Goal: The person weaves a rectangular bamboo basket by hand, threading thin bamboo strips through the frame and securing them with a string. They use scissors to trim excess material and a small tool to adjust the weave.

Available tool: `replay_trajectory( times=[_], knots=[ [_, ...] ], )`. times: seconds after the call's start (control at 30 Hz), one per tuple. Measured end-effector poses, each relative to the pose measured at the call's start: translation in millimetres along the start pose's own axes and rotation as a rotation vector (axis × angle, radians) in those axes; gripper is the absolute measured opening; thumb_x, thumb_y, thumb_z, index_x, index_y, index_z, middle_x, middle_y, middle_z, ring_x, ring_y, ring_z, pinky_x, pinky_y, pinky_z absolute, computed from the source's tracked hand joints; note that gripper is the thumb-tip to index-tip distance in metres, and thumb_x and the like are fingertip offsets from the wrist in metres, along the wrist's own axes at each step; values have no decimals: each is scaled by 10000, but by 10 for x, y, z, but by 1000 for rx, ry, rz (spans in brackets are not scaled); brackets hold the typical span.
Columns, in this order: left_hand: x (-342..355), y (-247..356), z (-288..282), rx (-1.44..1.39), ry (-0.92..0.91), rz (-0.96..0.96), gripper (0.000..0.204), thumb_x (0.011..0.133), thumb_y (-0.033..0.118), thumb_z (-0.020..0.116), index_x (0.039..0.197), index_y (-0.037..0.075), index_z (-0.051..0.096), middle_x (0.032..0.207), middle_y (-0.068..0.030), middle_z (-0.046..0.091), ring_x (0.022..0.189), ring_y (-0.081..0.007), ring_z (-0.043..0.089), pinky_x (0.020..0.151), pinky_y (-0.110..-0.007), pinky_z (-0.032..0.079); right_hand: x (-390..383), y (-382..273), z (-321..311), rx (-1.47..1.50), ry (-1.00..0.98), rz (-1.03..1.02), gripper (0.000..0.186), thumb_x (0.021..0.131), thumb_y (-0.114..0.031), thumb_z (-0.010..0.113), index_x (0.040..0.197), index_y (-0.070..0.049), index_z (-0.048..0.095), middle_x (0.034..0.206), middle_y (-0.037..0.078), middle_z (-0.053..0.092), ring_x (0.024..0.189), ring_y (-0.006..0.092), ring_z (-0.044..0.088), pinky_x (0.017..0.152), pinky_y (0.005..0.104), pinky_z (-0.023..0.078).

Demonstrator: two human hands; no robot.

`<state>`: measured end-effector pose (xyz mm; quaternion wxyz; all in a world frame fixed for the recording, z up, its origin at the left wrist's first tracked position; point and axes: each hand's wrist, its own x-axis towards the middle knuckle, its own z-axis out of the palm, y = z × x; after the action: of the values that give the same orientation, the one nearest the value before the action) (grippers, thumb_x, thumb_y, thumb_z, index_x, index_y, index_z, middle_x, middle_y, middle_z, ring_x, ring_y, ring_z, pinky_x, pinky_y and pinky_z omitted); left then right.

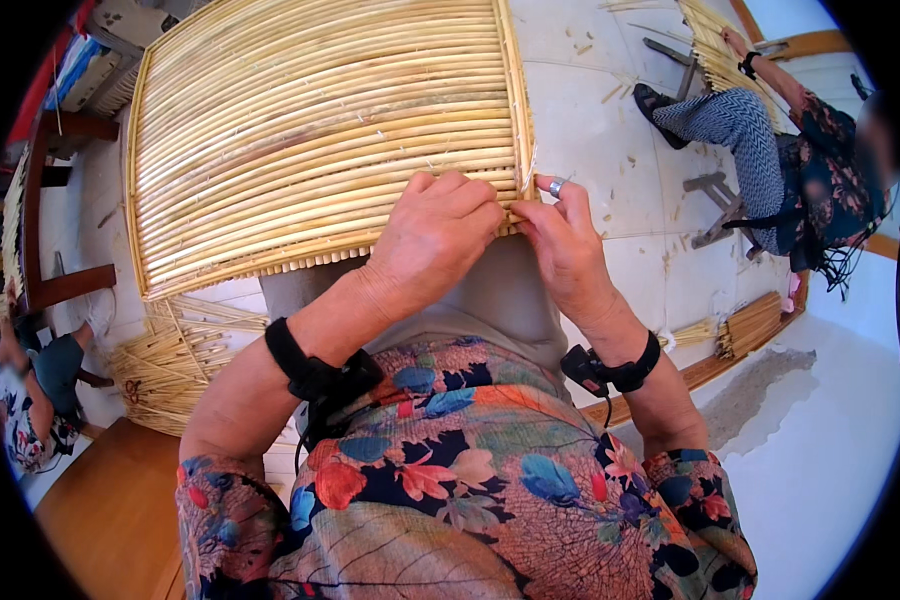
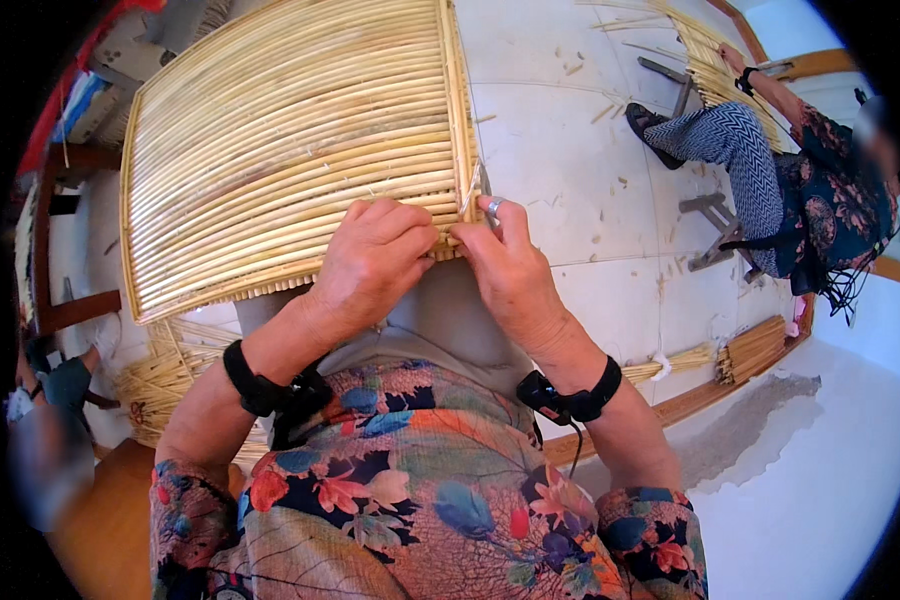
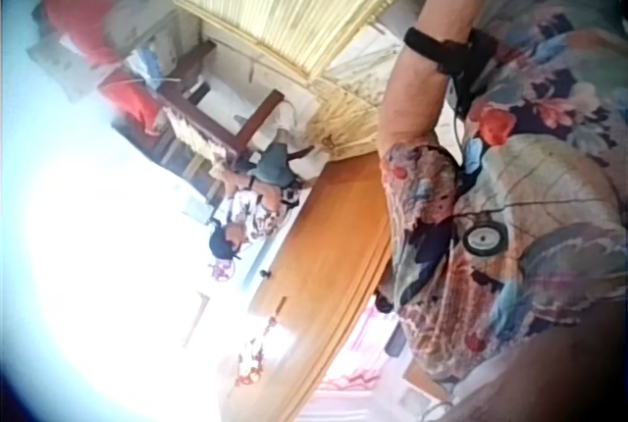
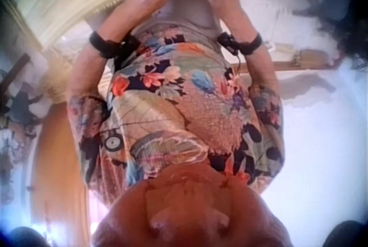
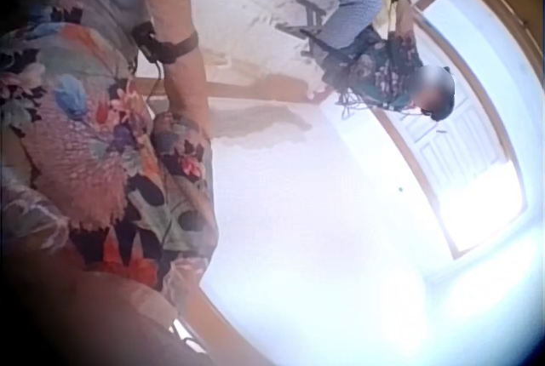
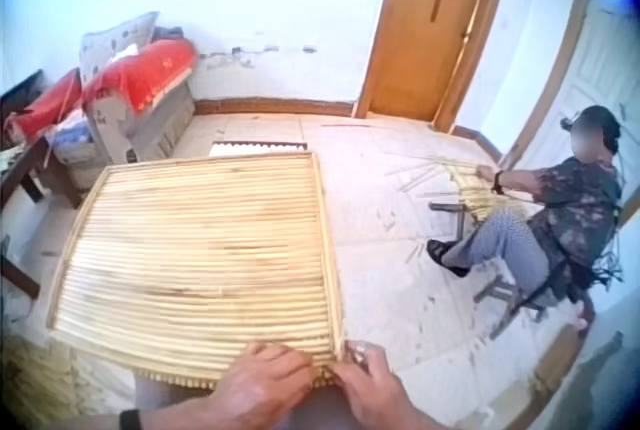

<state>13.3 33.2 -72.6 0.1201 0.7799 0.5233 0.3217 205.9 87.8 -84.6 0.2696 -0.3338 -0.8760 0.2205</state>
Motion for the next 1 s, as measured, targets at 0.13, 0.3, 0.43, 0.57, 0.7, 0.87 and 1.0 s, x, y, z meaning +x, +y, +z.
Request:
replay_trajectory(
  times=[0.13,0.3,0.43,0.57,0.7,0.87,1.0],
  knots=[
    [96,37,88,-29,47,-81,308,671,69,763,946,68,624,947,-72,592,910,-284,565,792,-393,419,69,30,-2,56,1,16,261,817,9,691,1055,-77,627,1149,173,530,801,285,657,670,337,565],
    [105,36,144,-43,133,-78,317,681,81,775,959,71,623,944,-76,601,904,-296,568,801,-403,431,103,54,-11,114,9,51,262,827,-3,685,1071,-80,626,1135,150,529,889,318,653,717,345,562],
    [136,68,145,-32,155,-83,308,686,70,771,956,71,623,918,-72,608,880,-289,574,782,-396,435,108,109,-7,154,-2,76,327,819,-7,690,1123,-86,599,1127,141,520,935,326,640,742,352,557],
    [150,74,171,3,155,-110,291,696,55,764,950,74,622,880,-63,607,847,-270,573,751,-385,423,102,90,-45,183,-44,137,442,795,-4,699,1196,-90,531,1111,142,506,918,330,630,736,368,549],
    [162,100,160,-29,149,-138,250,710,41,751,923,82,626,854,-48,596,821,-259,567,734,-373,403,88,88,-46,237,-52,184,502,778,2,704,1222,-92,489,1097,143,495,882,339,613,726,377,538],
    [186,121,132,-46,106,-173,183,735,31,725,881,86,630,842,-39,589,815,-251,561,733,-362,386,77,105,-37,341,-37,212,463,790,41,682,1205,-83,517,1092,122,502,844,254,620,708,320,532],
    [177,113,110,-49,65,-171,157,752,31,709,876,84,629,843,-38,591,819,-247,562,733,-359,377,21,181,-79,598,-65,297,428,815,94,625,1202,-69,539,1129,89,517,786,150,626,674,259,537]
  ],
)
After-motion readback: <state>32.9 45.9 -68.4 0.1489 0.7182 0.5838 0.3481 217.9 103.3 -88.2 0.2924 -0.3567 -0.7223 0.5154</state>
